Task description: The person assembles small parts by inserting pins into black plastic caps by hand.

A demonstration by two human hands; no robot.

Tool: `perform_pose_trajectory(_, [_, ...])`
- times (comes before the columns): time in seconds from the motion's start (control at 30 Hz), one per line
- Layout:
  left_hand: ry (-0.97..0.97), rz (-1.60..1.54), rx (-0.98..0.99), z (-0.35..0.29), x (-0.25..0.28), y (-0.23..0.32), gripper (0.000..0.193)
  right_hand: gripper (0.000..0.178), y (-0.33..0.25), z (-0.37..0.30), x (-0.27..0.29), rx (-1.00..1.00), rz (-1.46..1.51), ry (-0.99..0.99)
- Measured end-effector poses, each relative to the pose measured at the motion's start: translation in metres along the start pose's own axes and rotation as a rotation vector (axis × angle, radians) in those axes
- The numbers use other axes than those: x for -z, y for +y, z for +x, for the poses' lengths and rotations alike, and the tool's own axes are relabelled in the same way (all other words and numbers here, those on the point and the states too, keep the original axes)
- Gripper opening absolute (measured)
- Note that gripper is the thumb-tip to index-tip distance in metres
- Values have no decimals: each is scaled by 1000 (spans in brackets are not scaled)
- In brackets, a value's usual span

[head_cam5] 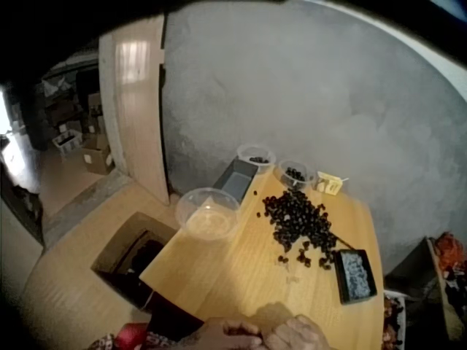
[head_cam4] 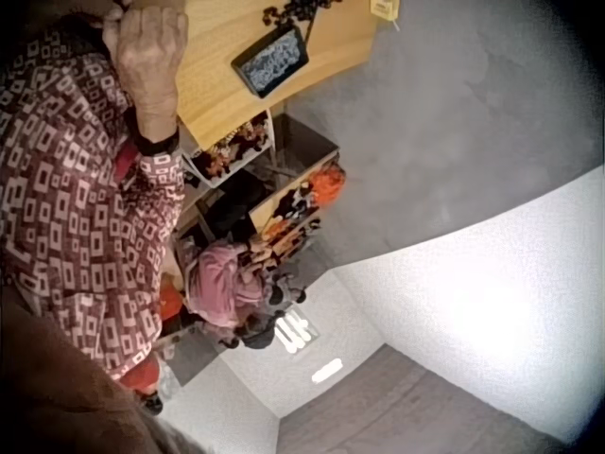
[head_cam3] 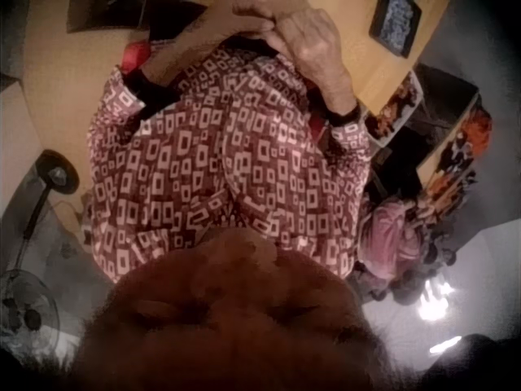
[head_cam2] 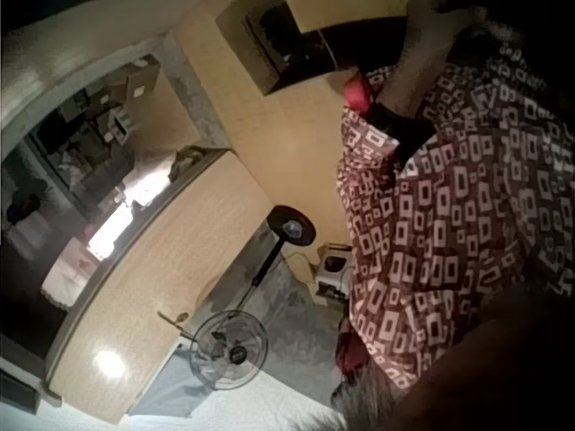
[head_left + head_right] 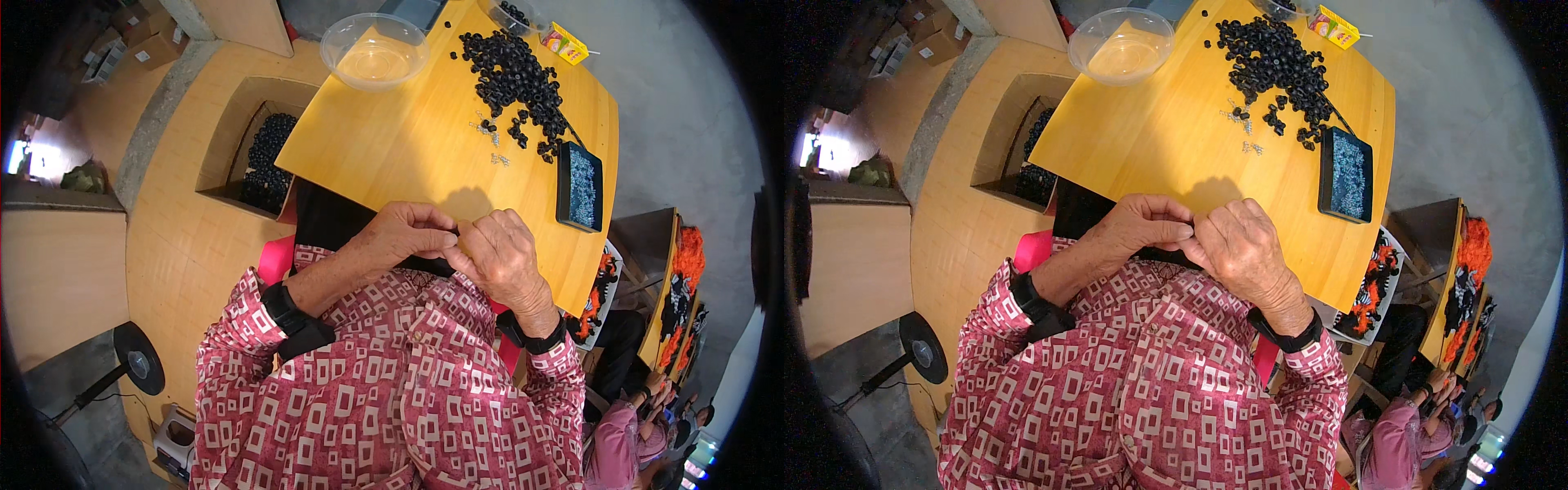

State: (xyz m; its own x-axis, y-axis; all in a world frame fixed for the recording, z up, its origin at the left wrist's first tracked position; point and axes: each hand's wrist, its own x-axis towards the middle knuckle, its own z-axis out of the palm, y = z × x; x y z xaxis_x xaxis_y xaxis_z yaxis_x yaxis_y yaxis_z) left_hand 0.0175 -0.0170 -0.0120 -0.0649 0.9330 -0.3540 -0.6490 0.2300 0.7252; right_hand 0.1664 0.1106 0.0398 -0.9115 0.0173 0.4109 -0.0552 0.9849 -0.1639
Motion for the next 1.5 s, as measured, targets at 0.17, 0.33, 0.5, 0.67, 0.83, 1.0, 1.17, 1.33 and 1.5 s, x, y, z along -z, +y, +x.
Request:
perform_pose_trajectory(0.17, [4,-18,-8,-1,1,-2,20,20,1,4,16,-30,113,-86])
perform_pose_trajectory(0.33, [2,-9,-18,-1,-3,0,19,20,13,8,24,-96,312,-161])
perform_pose_trajectory(0.5, [-19,26,-35,-1,-3,0,21,22,15,6,21,-237,599,-128])
perform_pose_trajectory(0.67, [-37,21,-25,-4,-6,2,20,19,22,1,18,-183,645,-94])
perform_pose_trajectory(0.83, [-20,49,-28,-3,-4,-1,20,21,15,6,23,-123,532,-94])
perform_pose_trajectory(1.0, [-26,95,-4,-4,-3,1,20,31,10,9,27,20,291,-174])
perform_pose_trajectory(1.17, [-4,44,-39,0,-3,-3,21,25,7,-5,11,-227,530,-34])
perform_pose_trajectory(1.33, [-12,40,-96,0,-2,-7,20,15,-11,-22,-7,-477,593,98])
perform_pose_trajectory(1.5, [-54,106,-174,1,-2,-12,19,14,-22,-27,-19,-696,817,247])
